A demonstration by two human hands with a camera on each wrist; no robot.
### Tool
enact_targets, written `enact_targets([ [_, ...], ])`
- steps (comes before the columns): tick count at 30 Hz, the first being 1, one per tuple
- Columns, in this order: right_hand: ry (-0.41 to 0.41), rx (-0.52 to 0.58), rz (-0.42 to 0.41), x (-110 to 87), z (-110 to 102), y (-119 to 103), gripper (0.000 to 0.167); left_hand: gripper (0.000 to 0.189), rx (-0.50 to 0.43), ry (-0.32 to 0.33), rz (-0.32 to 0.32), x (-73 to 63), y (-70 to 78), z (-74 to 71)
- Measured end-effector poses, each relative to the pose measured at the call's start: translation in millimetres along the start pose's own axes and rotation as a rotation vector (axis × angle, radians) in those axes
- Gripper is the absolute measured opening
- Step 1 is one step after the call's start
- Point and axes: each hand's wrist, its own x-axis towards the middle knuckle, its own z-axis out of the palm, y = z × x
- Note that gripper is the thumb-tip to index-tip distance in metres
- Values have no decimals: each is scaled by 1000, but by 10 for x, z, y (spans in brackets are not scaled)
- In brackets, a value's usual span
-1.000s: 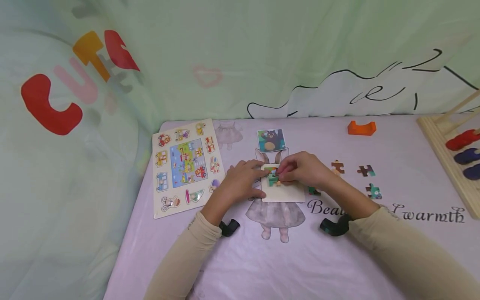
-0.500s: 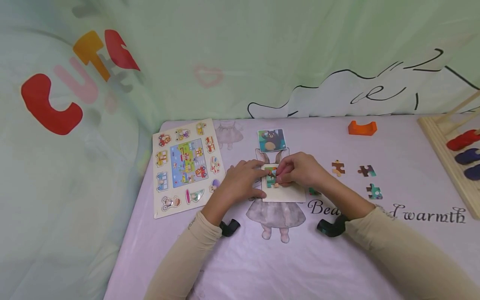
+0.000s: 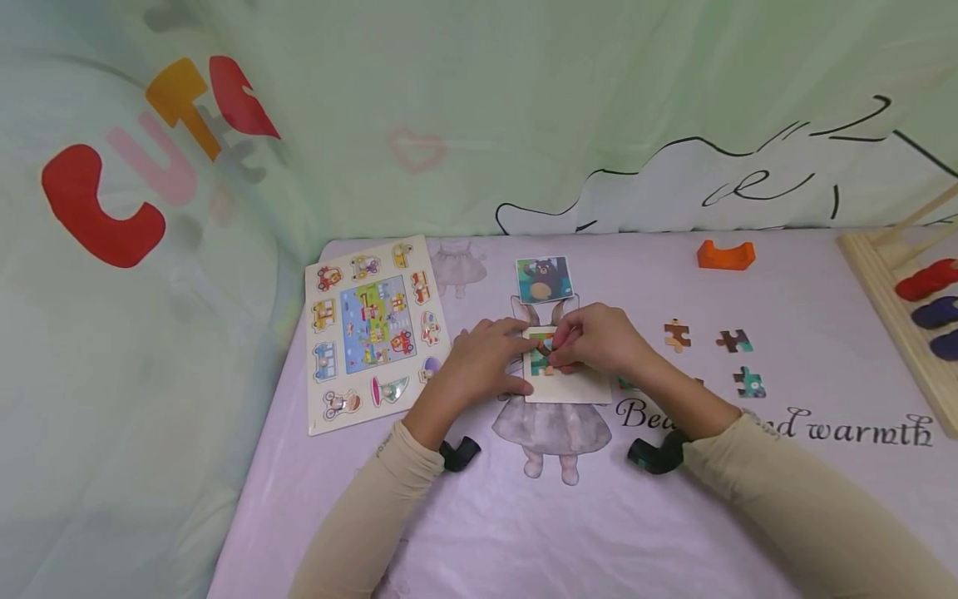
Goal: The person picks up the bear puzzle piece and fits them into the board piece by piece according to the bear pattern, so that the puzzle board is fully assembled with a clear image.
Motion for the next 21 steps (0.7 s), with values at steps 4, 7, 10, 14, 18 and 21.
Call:
enact_targets([
  [4, 6, -7, 10, 4, 4, -14, 17, 73, 7, -2, -2, 6, -5, 3],
  [7, 17, -23, 10, 8, 6, -26, 16, 74, 11, -3, -4, 10, -9, 3],
  [10, 24, -41, 14, 19, 8, -28, 16, 74, 17, 0, -4, 6, -7, -1],
  [14, 19, -53, 15, 27, 8, -30, 16, 74, 22, 3, -3, -1, -8, 2],
  [18, 20, -63, 14, 27, 10, -31, 16, 74, 25, 5, -1, 1, -14, 7],
  [21, 27, -77, 12, 32, 17, -29, 15, 74, 33, 6, 4, 5, -23, 5],
])
